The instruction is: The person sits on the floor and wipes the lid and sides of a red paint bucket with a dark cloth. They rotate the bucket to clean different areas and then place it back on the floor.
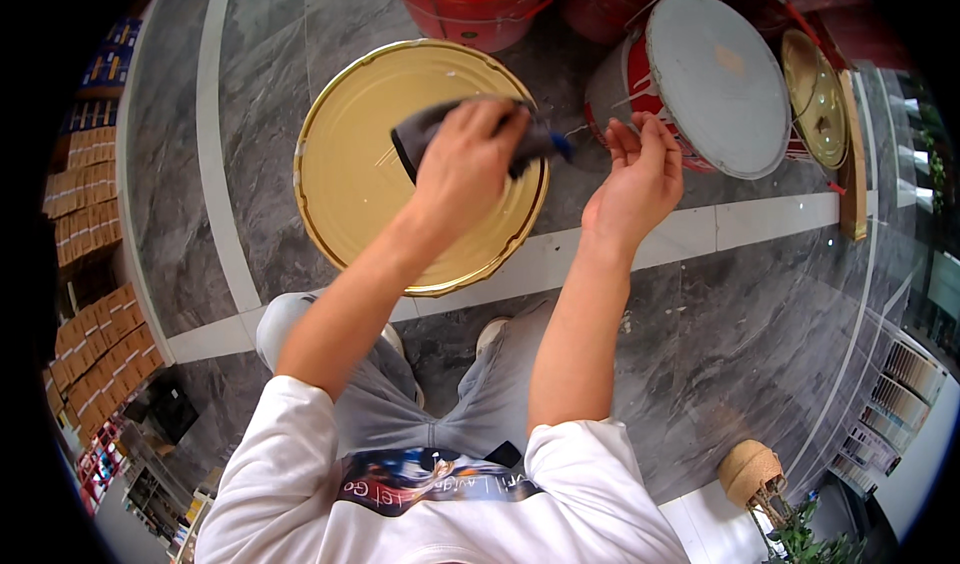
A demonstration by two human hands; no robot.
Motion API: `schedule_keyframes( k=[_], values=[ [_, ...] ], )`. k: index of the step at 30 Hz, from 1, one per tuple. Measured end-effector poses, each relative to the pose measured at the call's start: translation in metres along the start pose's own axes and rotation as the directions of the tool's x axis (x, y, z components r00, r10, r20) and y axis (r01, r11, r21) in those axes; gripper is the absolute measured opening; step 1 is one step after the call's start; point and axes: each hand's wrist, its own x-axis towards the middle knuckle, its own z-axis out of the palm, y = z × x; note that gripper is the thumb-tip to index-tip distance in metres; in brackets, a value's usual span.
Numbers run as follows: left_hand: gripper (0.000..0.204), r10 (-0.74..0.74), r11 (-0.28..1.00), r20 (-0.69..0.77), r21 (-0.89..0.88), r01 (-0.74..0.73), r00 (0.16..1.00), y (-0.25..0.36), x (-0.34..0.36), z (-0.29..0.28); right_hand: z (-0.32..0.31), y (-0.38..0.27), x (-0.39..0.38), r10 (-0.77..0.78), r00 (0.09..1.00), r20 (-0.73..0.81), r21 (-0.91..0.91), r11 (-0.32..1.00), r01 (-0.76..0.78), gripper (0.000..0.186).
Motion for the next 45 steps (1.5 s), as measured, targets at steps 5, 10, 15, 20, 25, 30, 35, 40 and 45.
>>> schedule_keyframes(
  k=[5, 10, 15, 20, 25, 30, 35, 40, 45],
  values=[
    [0.046, 0.064, 0.981, 0.281, -0.193, -0.009, 0.958, 0.033, -0.063, -0.045, 0.004, 0.004, 0.002, 0.017, 1.000, -0.011, -0.016, 1.000, -0.017, 0.017],
    [0.051, 0.069, 0.968, 0.438, -0.247, 0.046, 0.896, 0.015, -0.114, -0.102, 0.008, 0.005, 0.004, 0.041, 0.999, -0.032, -0.032, 0.999, -0.042, 0.018],
    [0.053, -0.071, 0.983, 0.448, -0.123, 0.140, 0.891, -0.021, -0.135, -0.154, 0.011, 0.008, 0.000, 0.055, 0.998, 0.012, -0.067, 0.996, -0.054, 0.018],
    [0.058, -0.151, 0.987, 0.338, 0.099, 0.125, 0.929, -0.069, -0.130, -0.171, 0.009, 0.013, -0.003, 0.128, 0.985, 0.113, -0.150, 0.983, -0.110, 0.015],
    [0.056, -0.206, 0.947, 0.111, 0.271, 0.170, 0.972, -0.112, -0.083, -0.136, 0.012, 0.012, -0.009, 0.145, 0.975, 0.168, -0.184, 0.976, -0.113, 0.015],
    [0.050, -0.155, 0.976, 0.007, 0.158, 0.152, 0.988, -0.099, -0.016, -0.064, 0.014, 0.013, -0.015, 0.122, 0.974, 0.191, -0.165, 0.982, -0.091, 0.015],
    [0.048, 0.205, 0.975, 0.227, -0.133, -0.179, 0.952, -0.040, -0.013, -0.028, 0.016, 0.017, -0.021, 0.087, 0.977, 0.193, -0.134, 0.989, -0.062, 0.015],
    [0.046, 0.307, 0.948, 0.442, -0.219, -0.230, 0.843, -0.038, -0.064, -0.080, 0.014, 0.017, -0.029, -0.040, 0.983, 0.180, -0.125, 0.990, 0.063, 0.015],
    [0.047, 0.087, 0.992, 0.344, 0.059, -0.114, 0.935, -0.113, -0.116, -0.160, 0.026, 0.000, -0.066, -0.114, 0.934, 0.338, -0.169, 0.969, 0.180, 0.015]
  ],
)
